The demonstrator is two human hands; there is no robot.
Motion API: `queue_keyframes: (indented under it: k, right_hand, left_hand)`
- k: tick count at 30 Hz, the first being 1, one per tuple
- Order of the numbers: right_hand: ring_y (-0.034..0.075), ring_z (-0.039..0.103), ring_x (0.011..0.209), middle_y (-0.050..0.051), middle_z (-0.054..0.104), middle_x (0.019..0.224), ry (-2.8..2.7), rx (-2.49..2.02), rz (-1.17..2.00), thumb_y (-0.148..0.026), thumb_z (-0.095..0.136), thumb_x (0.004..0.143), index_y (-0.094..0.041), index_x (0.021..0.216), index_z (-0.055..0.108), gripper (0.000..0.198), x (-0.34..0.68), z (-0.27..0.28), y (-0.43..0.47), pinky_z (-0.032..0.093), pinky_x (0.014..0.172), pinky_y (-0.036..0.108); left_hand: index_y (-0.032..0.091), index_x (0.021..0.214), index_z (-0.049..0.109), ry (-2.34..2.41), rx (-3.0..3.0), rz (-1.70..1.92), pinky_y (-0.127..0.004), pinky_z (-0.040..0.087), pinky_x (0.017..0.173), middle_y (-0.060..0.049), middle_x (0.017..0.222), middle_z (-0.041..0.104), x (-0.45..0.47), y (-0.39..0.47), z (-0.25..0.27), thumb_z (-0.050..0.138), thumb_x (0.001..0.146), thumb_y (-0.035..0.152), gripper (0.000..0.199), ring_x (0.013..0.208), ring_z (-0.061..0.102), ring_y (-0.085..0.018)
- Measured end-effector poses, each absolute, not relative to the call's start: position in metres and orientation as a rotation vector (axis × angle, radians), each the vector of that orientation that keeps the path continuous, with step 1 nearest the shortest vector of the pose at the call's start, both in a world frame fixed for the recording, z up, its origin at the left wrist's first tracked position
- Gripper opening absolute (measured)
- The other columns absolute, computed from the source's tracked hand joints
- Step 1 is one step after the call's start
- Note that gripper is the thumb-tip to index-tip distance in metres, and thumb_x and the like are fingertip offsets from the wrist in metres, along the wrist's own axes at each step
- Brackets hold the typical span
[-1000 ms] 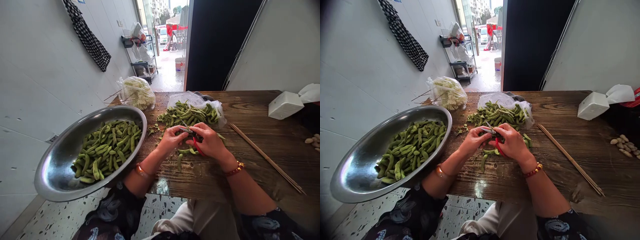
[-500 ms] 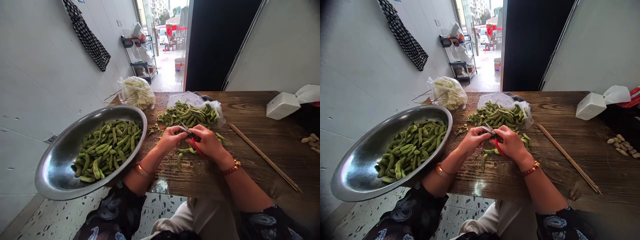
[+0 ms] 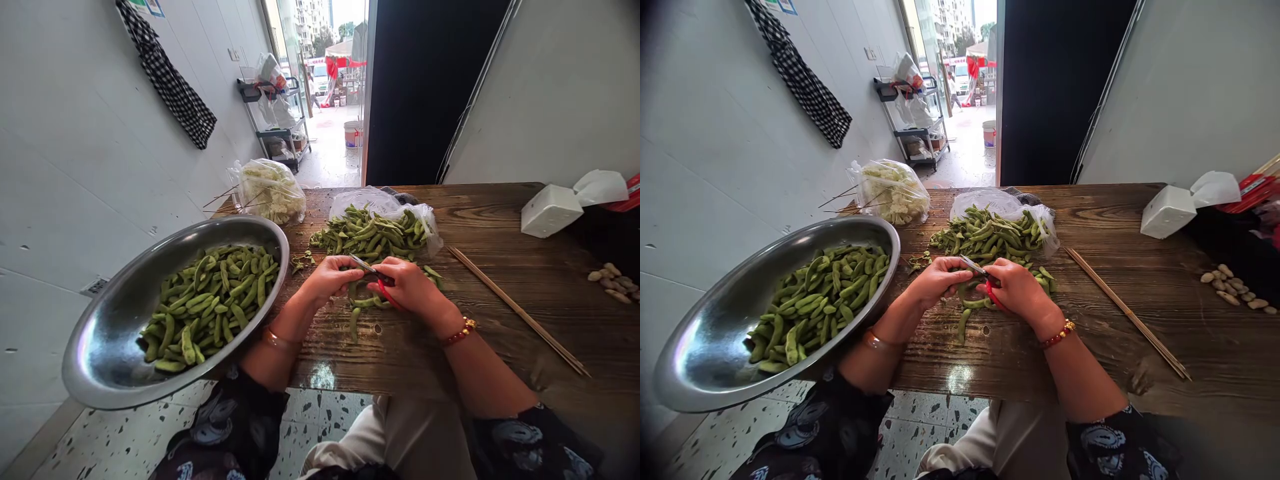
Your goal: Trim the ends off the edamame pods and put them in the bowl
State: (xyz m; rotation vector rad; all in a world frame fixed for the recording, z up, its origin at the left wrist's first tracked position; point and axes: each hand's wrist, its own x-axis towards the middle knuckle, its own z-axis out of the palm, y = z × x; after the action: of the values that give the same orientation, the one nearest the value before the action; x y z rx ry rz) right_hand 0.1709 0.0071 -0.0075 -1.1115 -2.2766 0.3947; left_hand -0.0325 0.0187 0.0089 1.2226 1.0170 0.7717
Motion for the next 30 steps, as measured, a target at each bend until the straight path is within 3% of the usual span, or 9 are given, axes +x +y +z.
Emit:
queue_keyframes:
  k: [3,8,12,18,23,30]
  right_hand:
    - [0.017,0.056,0.069,0.004,0.06,0.08,-2.234,-1.118,0.406,-0.044,0.064,0.083,-0.019,0.092,0.069,0.027,0.172,-0.008,0.009,0.046,0.067,0.03]
    - [0.02,0.061,0.079,0.008,0.063,0.095,-2.066,-1.193,0.367,-0.049,0.066,0.08,-0.018,0.11,0.066,0.043,0.173,-0.009,0.01,0.05,0.073,0.034]
    - [0.02,0.062,0.079,0.008,0.063,0.099,-2.055,-1.212,0.332,-0.051,0.066,0.079,-0.02,0.112,0.065,0.045,0.172,-0.01,0.009,0.052,0.073,0.034]
    - [0.021,0.061,0.081,0.008,0.062,0.096,-2.05,-1.145,0.295,-0.051,0.066,0.079,-0.019,0.111,0.064,0.045,0.168,-0.015,0.009,0.052,0.073,0.034]
    - [0.017,0.056,0.069,0.007,0.061,0.092,-1.963,-1.095,0.336,-0.053,0.065,0.079,-0.017,0.109,0.064,0.046,0.166,-0.013,0.009,0.051,0.067,0.032]
    - [0.019,0.059,0.076,0.007,0.062,0.09,-1.99,-1.119,0.33,-0.05,0.063,0.083,-0.019,0.105,0.065,0.038,0.169,-0.012,0.008,0.05,0.07,0.032]
  left_hand:
    - [0.011,0.08,0.064,1.007,1.146,0.857,-0.015,0.023,0.033,0.006,0.052,0.05,-0.032,0.02,0.01,0.078,0.066,0.035,0.031,0.036,0.037,-0.001]
    - [0.013,0.076,0.054,0.896,0.829,1.146,-0.014,0.037,0.04,0.004,0.065,0.055,-0.031,0.027,0.008,0.079,0.065,0.026,0.031,0.047,0.049,-0.003]
    - [0.014,0.078,0.05,0.799,0.634,1.244,-0.014,0.044,0.048,0.004,0.069,0.056,-0.031,0.03,0.005,0.076,0.068,0.016,0.028,0.054,0.055,-0.004]
    - [0.014,0.082,0.051,0.717,0.587,1.215,-0.015,0.045,0.05,0.003,0.072,0.058,-0.021,0.022,0.005,0.074,0.07,0.013,0.025,0.057,0.057,-0.005]
    - [0.015,0.084,0.051,0.718,0.668,1.111,-0.014,0.041,0.046,0.0,0.07,0.061,-0.013,0.015,0.001,0.073,0.073,0.019,0.025,0.054,0.056,-0.006]
    - [0.015,0.081,0.049,0.747,0.722,1.095,-0.013,0.039,0.044,0.0,0.066,0.06,-0.013,0.014,0.003,0.073,0.073,0.023,0.026,0.05,0.053,-0.005]
